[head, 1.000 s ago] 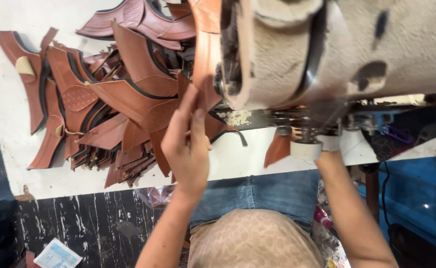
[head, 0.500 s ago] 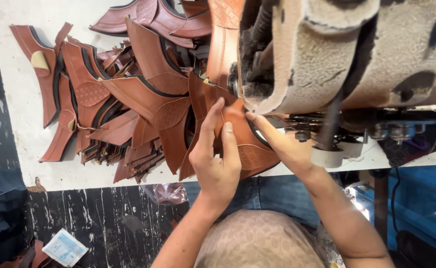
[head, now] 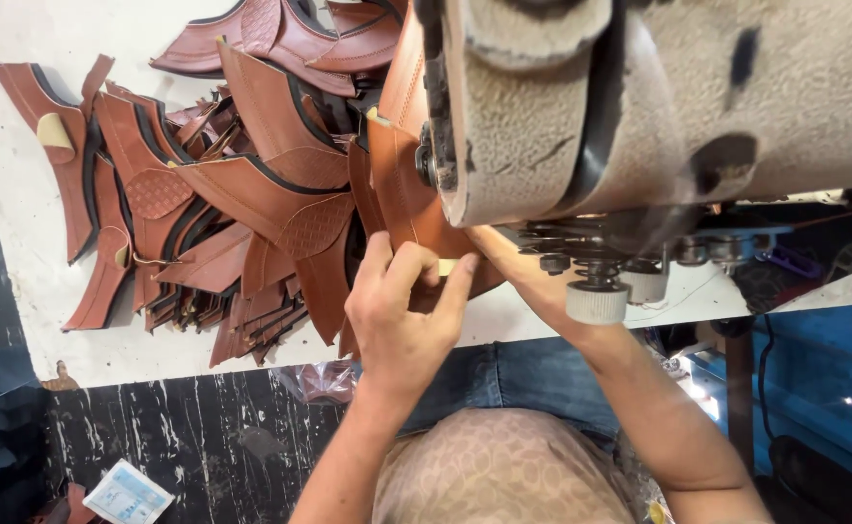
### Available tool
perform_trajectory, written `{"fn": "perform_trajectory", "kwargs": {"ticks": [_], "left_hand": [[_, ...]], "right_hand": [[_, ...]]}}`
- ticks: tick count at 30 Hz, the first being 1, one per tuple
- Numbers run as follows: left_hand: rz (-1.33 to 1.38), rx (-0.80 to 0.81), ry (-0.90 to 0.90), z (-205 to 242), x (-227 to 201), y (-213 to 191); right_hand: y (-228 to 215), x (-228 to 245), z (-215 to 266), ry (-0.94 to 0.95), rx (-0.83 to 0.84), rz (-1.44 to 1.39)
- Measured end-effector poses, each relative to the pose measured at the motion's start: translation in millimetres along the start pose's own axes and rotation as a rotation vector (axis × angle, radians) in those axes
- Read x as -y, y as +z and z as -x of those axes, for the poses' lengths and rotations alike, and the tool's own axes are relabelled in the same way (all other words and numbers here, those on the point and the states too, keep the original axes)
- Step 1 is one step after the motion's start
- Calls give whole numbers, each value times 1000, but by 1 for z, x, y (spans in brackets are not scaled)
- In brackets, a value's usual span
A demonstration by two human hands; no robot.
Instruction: Stitching together multiple leather components using a heavy-duty sewing machine to construct shoe uppers.
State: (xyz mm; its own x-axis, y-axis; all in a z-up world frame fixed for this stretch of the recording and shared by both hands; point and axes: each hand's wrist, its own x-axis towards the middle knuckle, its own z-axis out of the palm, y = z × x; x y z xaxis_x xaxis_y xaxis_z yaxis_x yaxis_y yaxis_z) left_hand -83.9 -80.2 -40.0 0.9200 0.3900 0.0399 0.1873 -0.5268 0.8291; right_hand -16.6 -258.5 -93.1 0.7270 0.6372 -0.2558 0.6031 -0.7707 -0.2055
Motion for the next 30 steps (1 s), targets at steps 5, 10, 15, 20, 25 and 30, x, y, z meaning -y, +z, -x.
{"fn": "perform_trajectory", "kwargs": {"ticks": [5,10,15,20,25,30], "left_hand": [[-60,-92,165,8,0,-8],[-29,-92,219,-9,-8,-20],[-114,-58,338,-19,0,-25],[-190,1,176,-17,8,-22],[-33,-44,324,-19,2,-28],[-27,29,315,-16,13,-29]], "right_hand": [[11,-11,-1,-238,-350,1806],[-15,1,-7,-290,-256,2087],[-16,3,-2,-244,-380,1859],[5,-4,-5,-146,-275,1515],[24,-11,-5,-176,-269,1740],[25,-12,-4,-216,-350,2484]]}}
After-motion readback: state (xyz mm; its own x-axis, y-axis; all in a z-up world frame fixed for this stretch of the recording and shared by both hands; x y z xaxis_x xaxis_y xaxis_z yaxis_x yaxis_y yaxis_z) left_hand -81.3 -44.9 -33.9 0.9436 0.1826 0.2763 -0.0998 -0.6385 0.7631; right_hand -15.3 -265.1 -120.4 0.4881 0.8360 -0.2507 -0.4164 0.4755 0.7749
